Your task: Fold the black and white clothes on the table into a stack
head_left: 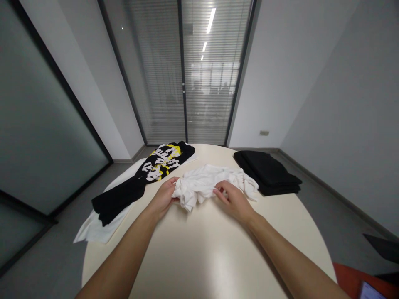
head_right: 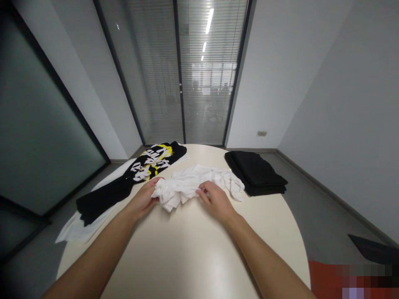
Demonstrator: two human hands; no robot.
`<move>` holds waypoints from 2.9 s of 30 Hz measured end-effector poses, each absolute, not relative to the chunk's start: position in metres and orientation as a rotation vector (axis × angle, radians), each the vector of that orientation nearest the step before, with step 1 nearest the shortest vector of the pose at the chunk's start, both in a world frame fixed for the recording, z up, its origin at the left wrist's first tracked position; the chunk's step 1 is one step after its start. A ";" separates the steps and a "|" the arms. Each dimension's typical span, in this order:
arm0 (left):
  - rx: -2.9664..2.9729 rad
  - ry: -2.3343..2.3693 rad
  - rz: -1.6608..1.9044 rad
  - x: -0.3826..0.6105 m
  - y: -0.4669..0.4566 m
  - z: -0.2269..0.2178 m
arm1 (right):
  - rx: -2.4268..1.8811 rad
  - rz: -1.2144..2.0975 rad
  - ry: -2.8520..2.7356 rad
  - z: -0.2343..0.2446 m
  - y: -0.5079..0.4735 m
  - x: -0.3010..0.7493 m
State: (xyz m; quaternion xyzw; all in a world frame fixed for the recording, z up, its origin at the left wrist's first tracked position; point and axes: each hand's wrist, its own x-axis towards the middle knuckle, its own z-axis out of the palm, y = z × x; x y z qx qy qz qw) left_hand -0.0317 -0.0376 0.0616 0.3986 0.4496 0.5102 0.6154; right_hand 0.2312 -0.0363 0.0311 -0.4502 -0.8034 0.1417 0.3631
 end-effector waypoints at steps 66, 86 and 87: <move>2.156 1.364 1.144 0.024 -0.072 0.035 | -1.113 0.564 -2.046 0.044 -0.041 0.237; 2.161 1.253 1.230 0.025 -0.072 0.032 | -1.031 0.661 -1.984 0.043 -0.039 0.237; 2.142 1.268 1.220 0.025 -0.072 0.031 | -1.032 0.670 -1.986 0.043 -0.039 0.236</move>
